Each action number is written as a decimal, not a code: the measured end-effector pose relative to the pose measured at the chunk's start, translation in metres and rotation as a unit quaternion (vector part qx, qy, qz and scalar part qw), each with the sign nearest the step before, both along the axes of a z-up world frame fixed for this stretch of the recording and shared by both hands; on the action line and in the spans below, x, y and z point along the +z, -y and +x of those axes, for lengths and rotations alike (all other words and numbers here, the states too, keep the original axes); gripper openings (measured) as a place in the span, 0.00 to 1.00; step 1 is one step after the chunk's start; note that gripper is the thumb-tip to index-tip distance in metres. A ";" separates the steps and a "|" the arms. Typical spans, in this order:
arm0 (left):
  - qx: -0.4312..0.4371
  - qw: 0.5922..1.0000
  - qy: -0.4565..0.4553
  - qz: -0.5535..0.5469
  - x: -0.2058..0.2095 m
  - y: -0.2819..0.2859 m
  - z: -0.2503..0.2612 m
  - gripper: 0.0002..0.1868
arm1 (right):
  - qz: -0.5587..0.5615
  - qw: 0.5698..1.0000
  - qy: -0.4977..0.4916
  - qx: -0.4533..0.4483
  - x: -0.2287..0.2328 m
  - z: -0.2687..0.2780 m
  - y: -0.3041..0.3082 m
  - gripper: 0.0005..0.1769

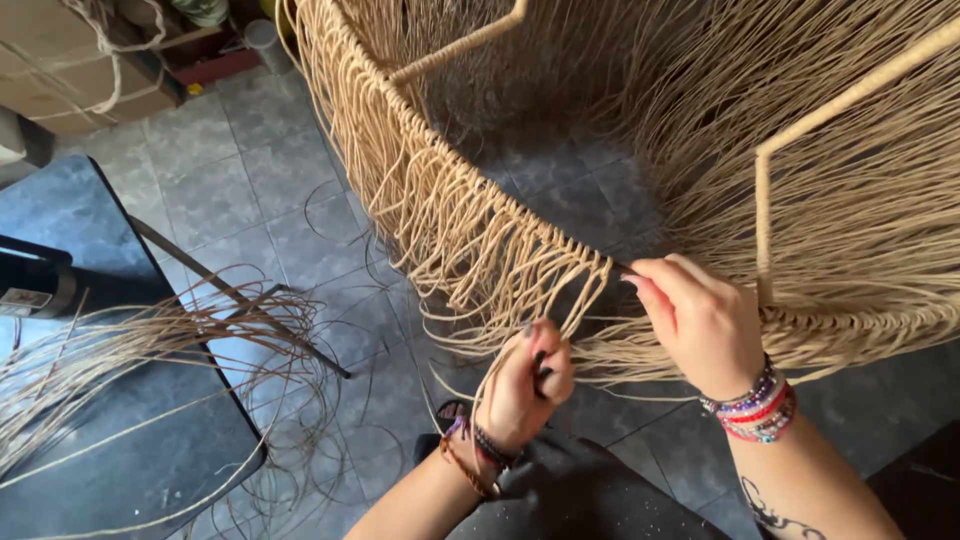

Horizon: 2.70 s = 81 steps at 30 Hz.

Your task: Tying natural fiber strands onto a metal frame to create a decorative lampshade.

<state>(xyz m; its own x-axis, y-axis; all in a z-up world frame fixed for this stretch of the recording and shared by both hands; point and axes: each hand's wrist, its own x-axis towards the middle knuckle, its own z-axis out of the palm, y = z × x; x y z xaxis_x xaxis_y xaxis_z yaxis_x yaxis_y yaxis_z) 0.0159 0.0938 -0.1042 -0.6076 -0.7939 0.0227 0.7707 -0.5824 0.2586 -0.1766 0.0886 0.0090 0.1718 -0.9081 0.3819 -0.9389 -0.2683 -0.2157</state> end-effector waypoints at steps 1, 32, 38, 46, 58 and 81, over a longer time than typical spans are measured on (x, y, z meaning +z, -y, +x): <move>0.005 0.999 0.032 -0.009 -0.007 0.001 -0.004 0.19 | -0.012 0.999 0.008 -0.030 -0.007 -0.002 0.000 0.05; 0.257 0.711 0.539 -0.370 0.027 -0.015 0.033 0.26 | -0.131 0.983 0.073 0.106 0.007 0.011 -0.009 0.19; 0.387 0.690 0.524 -0.315 0.076 -0.048 0.128 0.15 | -0.053 0.955 0.147 0.252 -0.011 0.126 -0.047 0.20; 0.493 0.641 0.559 -0.183 0.053 -0.067 0.322 0.15 | 0.047 0.891 0.144 0.427 -0.064 0.340 -0.037 0.20; 0.550 0.716 0.421 0.091 -0.036 -0.059 0.557 0.19 | 0.168 0.901 0.014 0.400 -0.256 0.609 0.039 0.32; 0.400 0.908 -0.025 0.119 -0.030 0.067 0.610 0.14 | 0.072 0.893 0.251 0.365 -0.073 0.545 0.057 0.17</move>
<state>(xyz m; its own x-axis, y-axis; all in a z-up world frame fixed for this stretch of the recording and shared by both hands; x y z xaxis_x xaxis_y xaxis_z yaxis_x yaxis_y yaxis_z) 0.6257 0.0268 -0.1342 0.1640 -0.9669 -0.1956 0.9790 0.1352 0.1526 0.3685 0.0316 -0.0638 0.5781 -0.6694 0.4665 -0.2993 -0.7059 -0.6420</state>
